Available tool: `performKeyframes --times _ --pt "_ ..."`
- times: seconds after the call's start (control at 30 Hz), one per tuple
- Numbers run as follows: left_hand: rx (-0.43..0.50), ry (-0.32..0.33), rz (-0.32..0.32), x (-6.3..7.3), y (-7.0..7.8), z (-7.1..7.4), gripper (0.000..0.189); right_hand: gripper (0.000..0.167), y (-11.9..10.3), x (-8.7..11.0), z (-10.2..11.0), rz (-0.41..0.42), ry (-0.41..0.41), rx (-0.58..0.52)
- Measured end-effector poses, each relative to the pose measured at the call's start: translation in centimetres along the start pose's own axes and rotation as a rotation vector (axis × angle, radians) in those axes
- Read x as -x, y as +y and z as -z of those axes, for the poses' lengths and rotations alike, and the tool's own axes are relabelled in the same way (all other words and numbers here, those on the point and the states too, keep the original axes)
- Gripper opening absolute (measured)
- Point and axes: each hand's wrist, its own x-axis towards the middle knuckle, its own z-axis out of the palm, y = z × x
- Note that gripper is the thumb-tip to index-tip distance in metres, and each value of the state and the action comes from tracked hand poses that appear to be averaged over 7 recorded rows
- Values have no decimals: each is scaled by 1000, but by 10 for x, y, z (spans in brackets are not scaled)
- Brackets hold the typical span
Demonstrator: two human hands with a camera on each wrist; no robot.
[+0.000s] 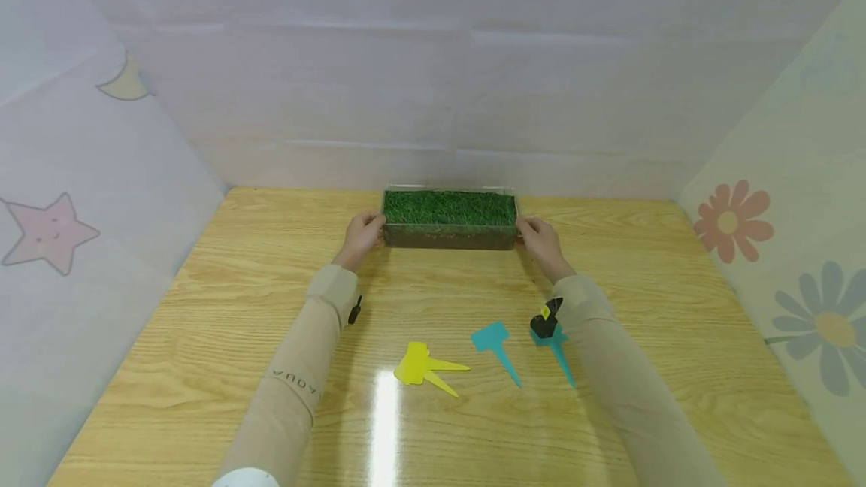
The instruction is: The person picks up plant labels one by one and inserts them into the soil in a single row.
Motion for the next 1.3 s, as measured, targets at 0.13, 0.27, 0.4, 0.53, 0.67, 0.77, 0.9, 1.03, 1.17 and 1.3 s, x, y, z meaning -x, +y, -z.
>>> performKeyframes --times 0.13,0.27,0.4,0.53,0.67,0.77,0.9,1.03,1.17,1.3 --pt "6 -11 -2 0 0 1 37 49 0 0 0 2 -2 -4" --pt "21 -22 -1 -2 0 2 37 49 0 0 0 -1 -5 -5" --pt "19 -22 5 -2 0 3 37 49 -2 1 1 -7 -3 -11" --pt "-8 -14 8 1 2 3 36 49 -4 2 1 -11 -5 -11" --pt "-20 -4 12 6 8 3 35 49 -5 3 2 -10 -5 -14" --pt "-38 2 4 7 8 3 33 48 -7 5 3 -4 -6 -10" --pt "-69 8 -9 5 5 4 32 48 -9 7 3 -1 -7 7" --pt "-95 -1 -17 5 5 5 35 47 -9 7 3 0 -6 13" --pt "-110 -12 -30 5 5 6 36 45 -9 7 4 0 -4 6" --pt "-115 -25 -41 6 6 7 36 43 -9 8 4 4 -7 -5"
